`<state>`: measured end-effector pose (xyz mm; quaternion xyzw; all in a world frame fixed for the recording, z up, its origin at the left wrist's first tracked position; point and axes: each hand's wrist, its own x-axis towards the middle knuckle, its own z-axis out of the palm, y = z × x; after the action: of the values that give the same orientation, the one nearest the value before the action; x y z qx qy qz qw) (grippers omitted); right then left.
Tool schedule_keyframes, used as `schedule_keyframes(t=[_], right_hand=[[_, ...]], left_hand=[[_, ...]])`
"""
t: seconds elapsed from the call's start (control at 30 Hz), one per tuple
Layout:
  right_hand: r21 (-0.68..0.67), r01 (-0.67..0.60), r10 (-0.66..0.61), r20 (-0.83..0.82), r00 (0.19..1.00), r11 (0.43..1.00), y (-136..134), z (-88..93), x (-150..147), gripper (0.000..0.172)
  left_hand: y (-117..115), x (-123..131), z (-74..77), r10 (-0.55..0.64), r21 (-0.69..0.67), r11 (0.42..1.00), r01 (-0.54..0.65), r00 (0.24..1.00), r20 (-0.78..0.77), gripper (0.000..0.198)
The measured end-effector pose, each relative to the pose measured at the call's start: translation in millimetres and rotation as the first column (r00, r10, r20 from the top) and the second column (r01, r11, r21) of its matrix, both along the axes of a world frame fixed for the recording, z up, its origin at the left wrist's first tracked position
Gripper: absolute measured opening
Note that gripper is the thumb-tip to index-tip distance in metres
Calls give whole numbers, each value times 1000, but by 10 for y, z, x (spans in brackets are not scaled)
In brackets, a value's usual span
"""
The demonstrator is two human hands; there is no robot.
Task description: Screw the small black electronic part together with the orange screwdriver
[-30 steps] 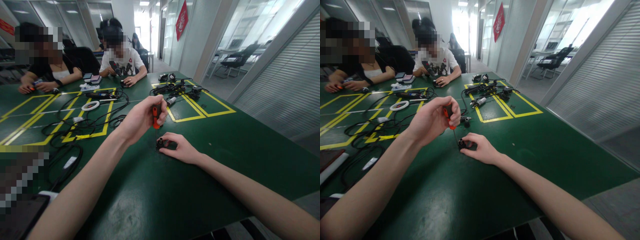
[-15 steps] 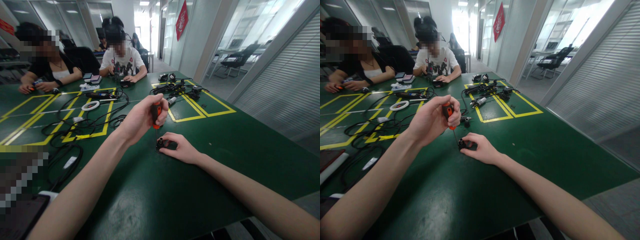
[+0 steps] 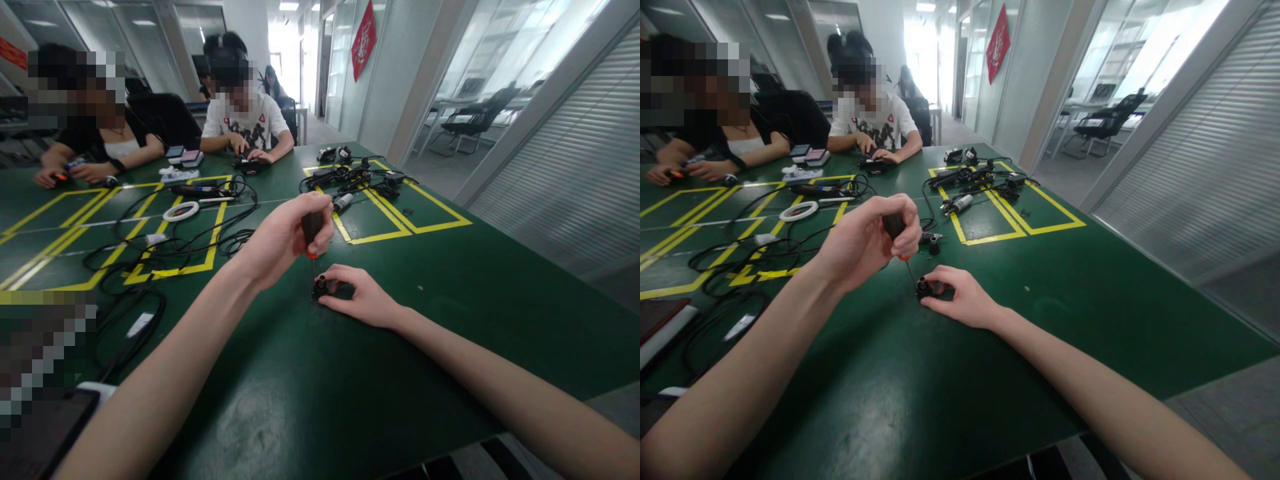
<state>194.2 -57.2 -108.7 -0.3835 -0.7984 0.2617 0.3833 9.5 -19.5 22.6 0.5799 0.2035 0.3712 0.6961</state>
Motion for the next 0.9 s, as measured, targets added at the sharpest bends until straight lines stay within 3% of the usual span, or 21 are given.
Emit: schedule_keyframes(t=[0.23,0.9], right_hand=[[-7,-5,5,-6,1000,1000,-8,15,-1,21],[3,-5,5,-6,1000,1000,4,-13,3,21]], left_hand=[[12,7,11,6,-38,999,-5,999,33,36],[5,5,-5,-3,37,999,4,1000,-16,30]])
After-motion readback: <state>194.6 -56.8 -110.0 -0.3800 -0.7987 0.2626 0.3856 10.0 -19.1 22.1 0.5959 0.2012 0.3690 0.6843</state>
